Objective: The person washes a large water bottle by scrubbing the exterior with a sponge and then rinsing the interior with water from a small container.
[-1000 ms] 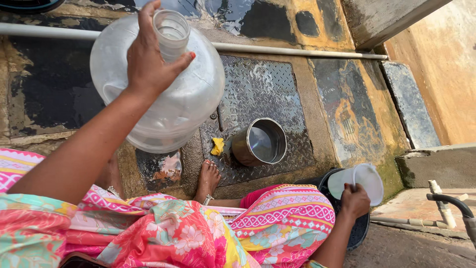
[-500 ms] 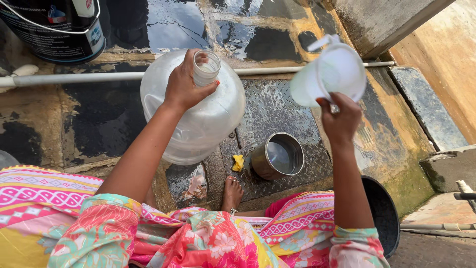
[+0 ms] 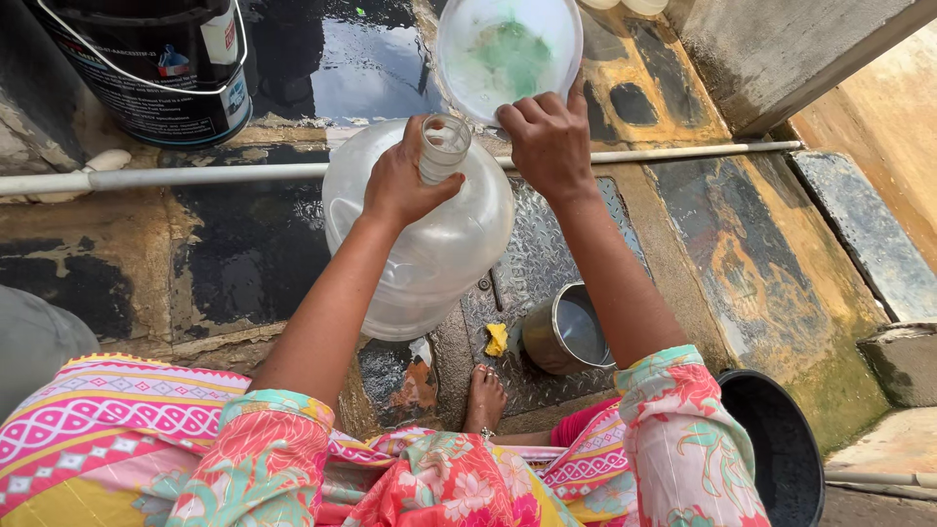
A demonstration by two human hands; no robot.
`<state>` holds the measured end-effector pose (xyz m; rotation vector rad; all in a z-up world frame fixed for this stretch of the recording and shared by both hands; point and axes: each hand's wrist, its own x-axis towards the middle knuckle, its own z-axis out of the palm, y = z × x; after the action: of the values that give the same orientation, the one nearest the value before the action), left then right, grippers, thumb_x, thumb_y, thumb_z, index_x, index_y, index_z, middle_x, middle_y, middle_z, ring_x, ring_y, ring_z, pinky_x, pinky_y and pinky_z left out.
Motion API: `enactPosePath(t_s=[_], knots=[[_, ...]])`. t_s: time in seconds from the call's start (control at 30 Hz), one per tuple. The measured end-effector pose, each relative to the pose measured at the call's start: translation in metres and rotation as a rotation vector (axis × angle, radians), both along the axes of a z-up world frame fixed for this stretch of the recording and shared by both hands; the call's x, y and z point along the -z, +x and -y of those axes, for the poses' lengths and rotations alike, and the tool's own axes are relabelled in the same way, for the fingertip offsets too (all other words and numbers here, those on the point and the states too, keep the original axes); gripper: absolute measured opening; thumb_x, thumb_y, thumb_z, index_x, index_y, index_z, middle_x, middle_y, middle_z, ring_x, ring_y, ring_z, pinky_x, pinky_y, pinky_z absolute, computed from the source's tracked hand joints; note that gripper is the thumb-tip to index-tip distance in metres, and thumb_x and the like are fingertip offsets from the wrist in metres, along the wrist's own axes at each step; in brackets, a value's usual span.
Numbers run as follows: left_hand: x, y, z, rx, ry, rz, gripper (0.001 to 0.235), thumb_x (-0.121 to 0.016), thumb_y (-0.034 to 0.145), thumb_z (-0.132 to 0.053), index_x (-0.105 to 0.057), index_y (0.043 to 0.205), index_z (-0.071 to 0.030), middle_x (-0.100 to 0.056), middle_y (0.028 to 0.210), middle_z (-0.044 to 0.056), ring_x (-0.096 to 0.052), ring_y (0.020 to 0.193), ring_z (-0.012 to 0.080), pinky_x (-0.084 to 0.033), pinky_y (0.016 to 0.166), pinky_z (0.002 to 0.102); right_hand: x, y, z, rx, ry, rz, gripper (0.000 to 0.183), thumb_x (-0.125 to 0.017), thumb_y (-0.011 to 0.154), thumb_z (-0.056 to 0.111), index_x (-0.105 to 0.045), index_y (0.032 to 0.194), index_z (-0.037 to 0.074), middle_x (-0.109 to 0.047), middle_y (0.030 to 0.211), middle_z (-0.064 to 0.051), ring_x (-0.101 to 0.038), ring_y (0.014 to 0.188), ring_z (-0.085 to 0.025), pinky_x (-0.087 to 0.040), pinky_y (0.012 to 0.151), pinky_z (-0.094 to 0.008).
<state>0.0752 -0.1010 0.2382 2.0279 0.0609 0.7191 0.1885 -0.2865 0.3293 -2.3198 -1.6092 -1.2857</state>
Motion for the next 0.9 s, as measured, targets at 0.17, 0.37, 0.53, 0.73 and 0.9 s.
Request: enactPosePath(t_s=[0.17,0.37,0.53,0.73,0.9], knots=[[0.000,0.004,-0.002,-0.007,-0.004,0.029,0.071,-0.086,0.074,-0.036,-0.046,0.130,-0.018,-0.075,0.105,0.013,-0.070,0.102,0.0404,-0.054,0.083,0.050,0.002,0.010,-0.001,-0.015,-0.063,0.080,0.008,-0.072,0.093,0.011,-0.071,0.098,0.017,-0.070,0.090,0.005,-0.066,0.090,-0.020,-0.033,0.118,-0.063],[-0.001,0.004,-0.002,0.000,-0.025,0.033,0.070,-0.086,0.073,-0.034,-0.047,0.130,-0.018,-0.075,0.105,0.012,-0.071,0.102,0.0387,-0.054,0.084,0.049,0.008,0.017,0.001,-0.035,-0.106,0.058,0.006,-0.072,0.099,0.011,-0.071,0.101,0.016,-0.070,0.094,0.005,-0.066,0.093,-0.019,-0.032,0.123,-0.060],[0.004,0.006,-0.002,0.006,-0.026,0.046,0.072,-0.086,0.074,-0.034,-0.046,0.132,-0.018,-0.076,0.106,0.012,-0.071,0.104,0.0380,-0.054,0.085,0.048,0.012,0.019,0.001,-0.051,-0.098,0.085,0.007,-0.068,0.096,0.008,-0.069,0.099,0.014,-0.071,0.101,0.005,-0.066,0.098,-0.018,-0.031,0.123,-0.059],[0.012,0.012,-0.002,-0.041,0.045,0.105,0.082,-0.087,0.073,-0.035,-0.043,0.138,-0.013,-0.073,0.110,0.015,-0.070,0.102,0.0390,-0.055,0.087,0.048,0.018,0.022,-0.001,-0.043,-0.111,0.136,0.006,-0.070,0.098,0.011,-0.070,0.100,0.016,-0.070,0.101,0.007,-0.066,0.099,-0.016,-0.026,0.125,-0.062],[0.013,0.013,-0.002,-0.040,0.020,0.004,0.081,-0.087,0.073,-0.038,-0.044,0.138,-0.014,-0.074,0.110,0.013,-0.071,0.103,0.0363,-0.056,0.089,0.047,0.022,0.025,-0.001,-0.040,-0.104,0.165,0.006,-0.070,0.099,0.011,-0.071,0.103,0.016,-0.070,0.101,0.008,-0.066,0.100,-0.015,-0.023,0.126,-0.063]])
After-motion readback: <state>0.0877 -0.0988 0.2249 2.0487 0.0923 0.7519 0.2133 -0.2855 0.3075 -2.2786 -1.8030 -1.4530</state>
